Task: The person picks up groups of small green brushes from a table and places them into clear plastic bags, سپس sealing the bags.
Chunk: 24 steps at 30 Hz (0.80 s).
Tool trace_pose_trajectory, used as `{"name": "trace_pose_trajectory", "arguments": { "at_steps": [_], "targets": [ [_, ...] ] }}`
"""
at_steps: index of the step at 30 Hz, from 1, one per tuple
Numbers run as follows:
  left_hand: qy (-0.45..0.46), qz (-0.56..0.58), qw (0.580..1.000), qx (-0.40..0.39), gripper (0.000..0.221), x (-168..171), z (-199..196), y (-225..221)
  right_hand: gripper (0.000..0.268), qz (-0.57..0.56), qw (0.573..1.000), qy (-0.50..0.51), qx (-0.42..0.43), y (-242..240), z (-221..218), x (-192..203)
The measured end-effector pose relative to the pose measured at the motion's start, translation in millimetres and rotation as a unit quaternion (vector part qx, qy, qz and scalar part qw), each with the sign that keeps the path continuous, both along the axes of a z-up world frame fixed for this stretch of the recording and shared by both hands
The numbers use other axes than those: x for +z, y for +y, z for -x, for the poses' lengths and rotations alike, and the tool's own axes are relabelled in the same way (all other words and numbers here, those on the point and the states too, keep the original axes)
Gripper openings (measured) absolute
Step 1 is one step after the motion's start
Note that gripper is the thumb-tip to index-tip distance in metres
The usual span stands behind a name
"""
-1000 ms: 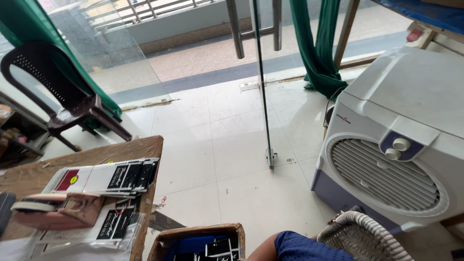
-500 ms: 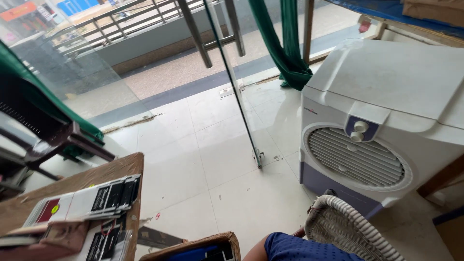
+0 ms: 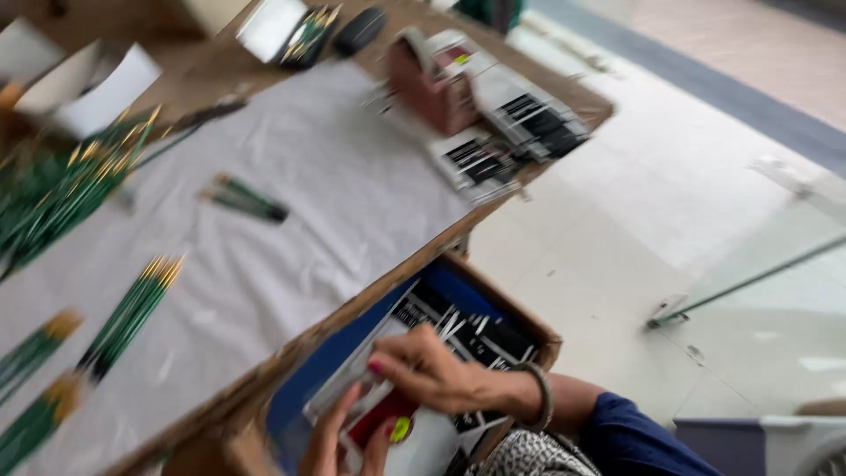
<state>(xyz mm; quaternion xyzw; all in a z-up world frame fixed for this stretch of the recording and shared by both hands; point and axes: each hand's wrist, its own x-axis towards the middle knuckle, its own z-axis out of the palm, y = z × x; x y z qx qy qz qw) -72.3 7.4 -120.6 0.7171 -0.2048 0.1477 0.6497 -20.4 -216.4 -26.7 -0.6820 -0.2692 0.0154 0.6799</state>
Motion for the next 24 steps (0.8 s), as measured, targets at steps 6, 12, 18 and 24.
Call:
{"name": "trace_pose_trajectory", "arguments": {
  "at_steps": [6, 12, 18, 24],
  "targets": [
    [0.038, -0.006, 0.994, 0.107, 0.043, 76.0, -10.5, -20.5, 0.042, 0.001, 0.996, 0.080, -0.042, 25.7, -23.5, -37.5],
    [0.092, -0.017, 0.996, 0.015, 0.040, 88.3, -17.9, 8.8, 0.044, 0.102, 0.993, 0.029, -0.048, 48.8, -42.2, -26.5],
    [0.102, 0.076, 0.992, -0.024, 0.014, 43.3, -14.8, 44.6, 0.058, -0.033, 0.957, 0.239, 0.161, 64.2, -53.8, -60.0],
    [0.075, 0.319, 0.932, -0.153, 0.009, 6.7, -27.3, 65.9, 0.054, -0.149, 0.700, 0.548, 0.433, 87.7, -26.8, -54.3]
  ]
}}
